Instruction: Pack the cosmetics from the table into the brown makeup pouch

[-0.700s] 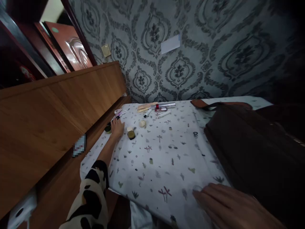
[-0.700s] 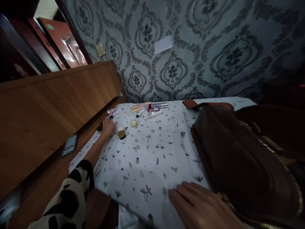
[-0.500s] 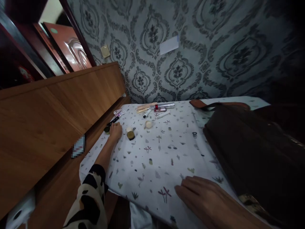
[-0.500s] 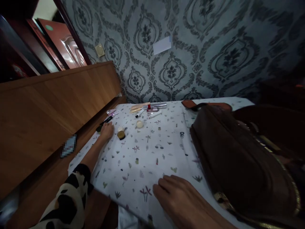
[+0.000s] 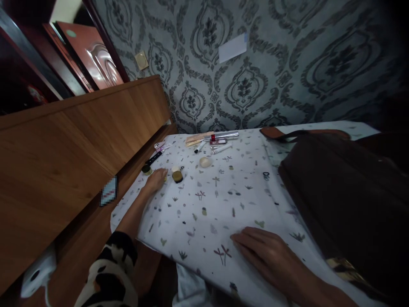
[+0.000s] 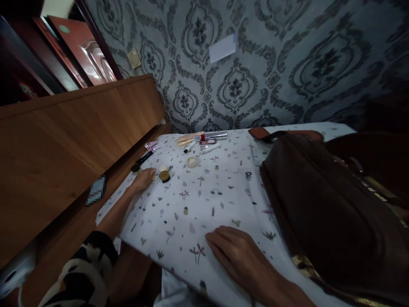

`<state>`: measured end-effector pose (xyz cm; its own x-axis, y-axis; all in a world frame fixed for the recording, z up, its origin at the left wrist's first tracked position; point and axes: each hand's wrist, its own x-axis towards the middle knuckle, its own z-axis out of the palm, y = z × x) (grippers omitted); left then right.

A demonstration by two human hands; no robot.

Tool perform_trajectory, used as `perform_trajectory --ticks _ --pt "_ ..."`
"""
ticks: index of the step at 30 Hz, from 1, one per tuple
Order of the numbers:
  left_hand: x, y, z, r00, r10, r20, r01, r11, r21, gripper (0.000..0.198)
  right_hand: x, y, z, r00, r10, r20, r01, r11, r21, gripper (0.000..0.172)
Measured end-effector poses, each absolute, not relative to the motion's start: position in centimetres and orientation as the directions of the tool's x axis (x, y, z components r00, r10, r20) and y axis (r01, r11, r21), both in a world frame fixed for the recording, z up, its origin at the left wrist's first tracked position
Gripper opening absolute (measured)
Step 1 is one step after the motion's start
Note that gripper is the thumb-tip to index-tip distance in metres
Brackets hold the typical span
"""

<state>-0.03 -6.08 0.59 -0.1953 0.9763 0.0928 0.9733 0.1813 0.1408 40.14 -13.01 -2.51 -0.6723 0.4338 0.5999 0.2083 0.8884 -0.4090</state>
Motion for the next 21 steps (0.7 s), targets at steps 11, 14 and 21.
perform_trajectory --ticks 11,14,21 --pt "8.1 -15.7 1.7 -0.165 0.984 -0.065 0.966 0.174 0.19 0.067 40.0 -13.1 -3.1 -0.687 0.422 0.592 0.204 0.893 -0.401 0.034" --pt "10.0 -16.9 2.0 -0.033 0.999 0.005 0.957 0.03 0.288 0.064 40.1 -13.0 -3.2 -0.685 0.433 0.587 0.2 0.885 -0.42 0.032" --pt "13.1 -16.7 0.6 0.1 0.993 0.057 0.936 -0.113 0.333 0.062 40.2 -13.1 -3.0 -0.697 0.465 0.545 0.227 0.865 -0.448 0.03"
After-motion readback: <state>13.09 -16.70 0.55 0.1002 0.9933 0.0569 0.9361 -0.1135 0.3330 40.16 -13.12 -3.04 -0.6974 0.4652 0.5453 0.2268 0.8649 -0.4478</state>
